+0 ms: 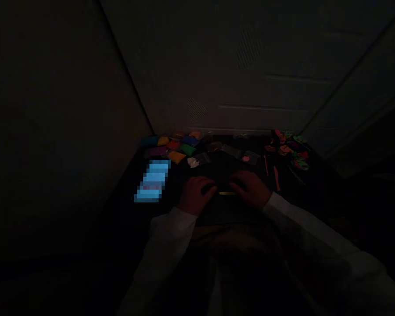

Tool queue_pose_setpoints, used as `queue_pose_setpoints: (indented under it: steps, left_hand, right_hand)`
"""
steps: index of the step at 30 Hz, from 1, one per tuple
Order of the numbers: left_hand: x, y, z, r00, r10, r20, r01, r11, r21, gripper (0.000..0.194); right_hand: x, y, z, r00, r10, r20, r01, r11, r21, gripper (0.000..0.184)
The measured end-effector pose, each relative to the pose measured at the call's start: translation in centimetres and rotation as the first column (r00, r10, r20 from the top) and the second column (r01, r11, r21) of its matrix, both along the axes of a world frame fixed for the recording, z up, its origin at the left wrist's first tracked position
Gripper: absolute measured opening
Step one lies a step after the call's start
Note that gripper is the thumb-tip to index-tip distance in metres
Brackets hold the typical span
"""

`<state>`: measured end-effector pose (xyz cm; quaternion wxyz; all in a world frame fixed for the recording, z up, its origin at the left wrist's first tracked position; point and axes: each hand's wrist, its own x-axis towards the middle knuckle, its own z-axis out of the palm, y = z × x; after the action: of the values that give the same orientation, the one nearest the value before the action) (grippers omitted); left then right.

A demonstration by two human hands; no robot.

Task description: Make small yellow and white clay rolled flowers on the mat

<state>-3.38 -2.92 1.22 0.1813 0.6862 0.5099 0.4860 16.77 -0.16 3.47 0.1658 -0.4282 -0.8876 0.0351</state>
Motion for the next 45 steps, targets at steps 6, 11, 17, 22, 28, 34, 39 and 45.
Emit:
queue_pose_setpoints:
  steps: [6,11,17,22,28,34,39,45]
  left_hand:
    - [-2.5,-0.4,2.2,0.954,0.257,0.158,-0.274,0.957,0.097,0.015]
    - [-3.8,-1.2,2.1,0.911,0.352,0.215,-0.381,0.918,0.111,0.018]
    - [-3.8,-1.7,1.7,0.885,0.394,0.248,-0.426,0.901,0.087,0.018]
    - [-3.6,-1.6,1.6,0.890,0.393,0.232,-0.418,0.906,0.066,0.021]
    - [-3.6,-1.4,1.0,0.898,0.395,0.196,-0.413,0.909,0.062,0.022]
    - [-3.4,-1.1,0.4,0.905,0.390,0.170,-0.402,0.914,0.042,0.022]
    - [-3.4,-0.9,0.1,0.914,0.379,0.146,-0.390,0.920,0.049,0.022]
    - [-3.4,-1.0,0.0,0.914,0.381,0.143,-0.390,0.920,0.042,0.023]
  right_hand:
    - [-4.6,3.3,0.3,0.997,0.040,0.070,-0.043,0.998,0.038,0.032]
    - [-6.6,3.5,-0.4,0.978,0.128,0.164,-0.137,0.989,0.049,0.031]
    - [-6.2,0.0,-0.7,0.946,0.238,0.219,-0.252,0.967,0.039,0.037]
    - [-6.6,2.2,-0.6,0.961,0.185,0.204,-0.202,0.977,0.068,0.047]
    - [-6.7,2.5,-0.7,0.970,0.150,0.193,-0.169,0.982,0.086,0.054]
    - [-6.7,1.2,-1.1,0.953,0.231,0.195,-0.245,0.968,0.051,0.054]
    - [-7.2,2.9,-0.8,0.974,0.134,0.182,-0.152,0.984,0.090,0.057]
    - [-6.6,-0.1,-1.3,0.945,0.265,0.191,-0.274,0.962,0.019,0.060]
